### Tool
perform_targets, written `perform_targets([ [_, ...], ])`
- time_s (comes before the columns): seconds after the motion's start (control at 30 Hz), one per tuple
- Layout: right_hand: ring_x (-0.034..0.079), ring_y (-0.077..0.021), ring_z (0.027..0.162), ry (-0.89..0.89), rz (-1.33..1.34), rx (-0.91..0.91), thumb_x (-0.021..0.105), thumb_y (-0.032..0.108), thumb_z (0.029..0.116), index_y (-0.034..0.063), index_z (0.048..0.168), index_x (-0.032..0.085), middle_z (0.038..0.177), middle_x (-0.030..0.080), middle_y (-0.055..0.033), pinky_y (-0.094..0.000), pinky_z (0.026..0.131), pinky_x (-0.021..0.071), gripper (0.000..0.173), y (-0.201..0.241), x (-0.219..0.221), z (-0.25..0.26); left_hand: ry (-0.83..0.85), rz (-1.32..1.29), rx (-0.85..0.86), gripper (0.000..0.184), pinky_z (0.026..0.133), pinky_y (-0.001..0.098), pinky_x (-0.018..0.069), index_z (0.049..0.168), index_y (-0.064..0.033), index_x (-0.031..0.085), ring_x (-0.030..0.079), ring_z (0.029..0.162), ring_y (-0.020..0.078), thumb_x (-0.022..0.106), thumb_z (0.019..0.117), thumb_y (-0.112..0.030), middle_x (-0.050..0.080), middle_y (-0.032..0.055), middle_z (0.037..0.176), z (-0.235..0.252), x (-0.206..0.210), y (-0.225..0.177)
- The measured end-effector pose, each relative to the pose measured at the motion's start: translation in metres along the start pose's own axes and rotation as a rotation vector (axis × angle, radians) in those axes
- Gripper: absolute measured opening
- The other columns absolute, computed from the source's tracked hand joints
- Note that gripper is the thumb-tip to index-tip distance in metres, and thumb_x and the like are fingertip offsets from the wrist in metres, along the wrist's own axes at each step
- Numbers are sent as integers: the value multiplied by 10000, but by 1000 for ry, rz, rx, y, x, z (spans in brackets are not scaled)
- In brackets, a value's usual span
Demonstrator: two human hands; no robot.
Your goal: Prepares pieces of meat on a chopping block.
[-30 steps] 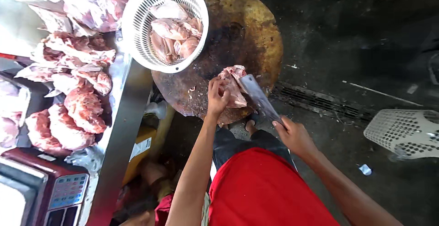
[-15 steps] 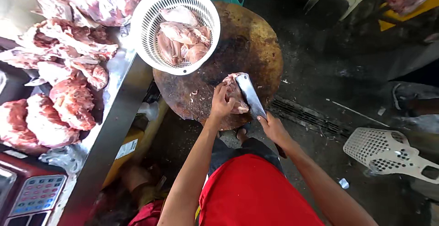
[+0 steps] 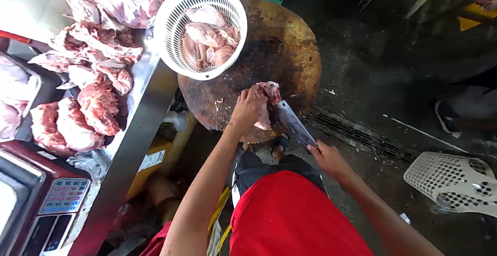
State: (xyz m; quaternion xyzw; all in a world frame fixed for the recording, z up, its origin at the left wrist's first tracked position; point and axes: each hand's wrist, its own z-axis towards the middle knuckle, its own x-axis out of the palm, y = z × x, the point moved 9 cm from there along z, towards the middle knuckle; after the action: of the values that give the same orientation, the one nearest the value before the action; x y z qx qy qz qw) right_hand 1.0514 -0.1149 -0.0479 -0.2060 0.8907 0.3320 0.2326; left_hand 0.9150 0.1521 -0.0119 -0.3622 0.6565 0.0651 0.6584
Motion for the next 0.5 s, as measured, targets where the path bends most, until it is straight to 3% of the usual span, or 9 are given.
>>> perform_targets([
  [0.07, 681, -349, 774, -55, 40, -3, 410, 486, 1089, 32, 1185, 632, 800, 658, -170, -569, 721, 543, 514, 9, 3, 0, 39, -13, -60, 312, 1004, 573, 509, 1224, -211, 742, 485, 1340, 416, 664, 936, -121, 434, 152, 1559, 0, 3, 1],
  [0.2, 686, -339, 774, -113, 42, -27, 396, 476, 1094, 36, 1184, 632, 802, 661, -159, -544, 714, 548, 507, 39, 2, 12, 13, -128, -136, 408, 997, 571, 517, 1246, -198, 734, 497, 1322, 431, 727, 845, -123, 488, 194, 1493, -4, 2, 5],
  [0.37, 719, -369, 937, -75, -110, 56, 349, 443, 1114, 60, 1299, 586, 943, 710, -183, -545, 816, 564, 488, 73, -4, 31, -24, -141, -163, 370, 1001, 558, 515, 1240, -158, 741, 518, 1300, 428, 662, 885, -90, 528, 216, 1438, -3, 0, 9],
  [0.5, 720, -349, 864, -143, -105, 1, 376, 437, 1107, 48, 1204, 618, 864, 697, -166, -527, 766, 567, 469, 76, -3, 41, -26, -178, -222, 365, 992, 568, 515, 1257, -134, 723, 546, 1269, 432, 640, 903, -98, 520, 241, 1436, 0, 1, 26],
])
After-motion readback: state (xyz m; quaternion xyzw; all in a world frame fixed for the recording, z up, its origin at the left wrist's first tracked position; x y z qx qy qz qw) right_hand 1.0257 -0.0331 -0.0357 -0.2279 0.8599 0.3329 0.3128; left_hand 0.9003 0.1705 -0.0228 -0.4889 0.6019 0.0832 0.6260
